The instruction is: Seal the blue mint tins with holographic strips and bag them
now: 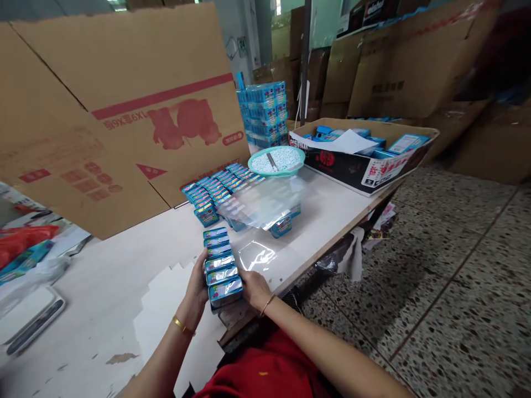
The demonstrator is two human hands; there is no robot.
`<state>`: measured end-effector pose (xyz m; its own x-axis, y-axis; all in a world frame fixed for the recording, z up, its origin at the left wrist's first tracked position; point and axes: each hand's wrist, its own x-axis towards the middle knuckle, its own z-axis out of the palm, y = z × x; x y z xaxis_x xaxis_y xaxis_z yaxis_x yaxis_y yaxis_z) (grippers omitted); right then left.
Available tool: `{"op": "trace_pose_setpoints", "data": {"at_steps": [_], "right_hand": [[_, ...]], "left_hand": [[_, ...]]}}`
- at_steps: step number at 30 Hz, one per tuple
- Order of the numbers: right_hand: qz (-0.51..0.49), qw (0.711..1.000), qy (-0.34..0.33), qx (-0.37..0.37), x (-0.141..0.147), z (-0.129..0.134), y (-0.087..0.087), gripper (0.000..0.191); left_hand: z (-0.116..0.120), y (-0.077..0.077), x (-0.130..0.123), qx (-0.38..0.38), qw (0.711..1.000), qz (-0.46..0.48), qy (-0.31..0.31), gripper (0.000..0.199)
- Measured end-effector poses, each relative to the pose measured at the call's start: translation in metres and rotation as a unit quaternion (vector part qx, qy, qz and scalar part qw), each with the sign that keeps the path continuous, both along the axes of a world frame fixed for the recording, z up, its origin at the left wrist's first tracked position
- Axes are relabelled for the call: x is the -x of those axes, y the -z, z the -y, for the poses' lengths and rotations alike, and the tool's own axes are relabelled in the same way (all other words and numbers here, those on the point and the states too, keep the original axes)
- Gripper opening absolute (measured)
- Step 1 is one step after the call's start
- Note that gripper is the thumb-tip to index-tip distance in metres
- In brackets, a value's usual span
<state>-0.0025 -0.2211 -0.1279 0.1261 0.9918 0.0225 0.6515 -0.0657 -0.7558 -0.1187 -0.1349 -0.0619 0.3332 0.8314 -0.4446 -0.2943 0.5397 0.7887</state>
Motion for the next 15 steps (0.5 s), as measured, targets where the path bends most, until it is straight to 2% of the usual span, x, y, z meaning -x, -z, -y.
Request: {"op": "trace_pose_setpoints", "data": {"at_steps": [4, 6, 8, 12, 15], "right_hand": [[0.017, 1.000, -0.005, -0.005, 0.014, 0.015, -0.004, 0.032], [0.054, 0.998, -0.022, -0.018, 0.020, 0.021, -0.015, 0.040], [0.111, 0.991, -0.057, -0.040, 0.026, 0.021, -0.032, 0.049], [0.224, 0.952, -0.174, -0.118, 0.050, -0.004, -0.066, 0.054], [0.271, 0.916, -0.264, -0.133, 0.080, -0.031, -0.065, 0.050]], "left_hand": [[0.005, -0.003, 0.014, 0.041, 0.997, -0.053, 0.049, 0.033], [0.010, -0.006, 0.028, 0.033, 0.997, -0.068, 0.030, 0.033], [0.016, -0.014, 0.049, 0.024, 0.998, -0.059, -0.016, 0.036], [0.039, -0.036, 0.113, 0.008, 0.992, -0.045, -0.114, 0.047], [0.067, -0.048, 0.173, 0.031, 0.982, -0.063, -0.174, 0.053]]}}
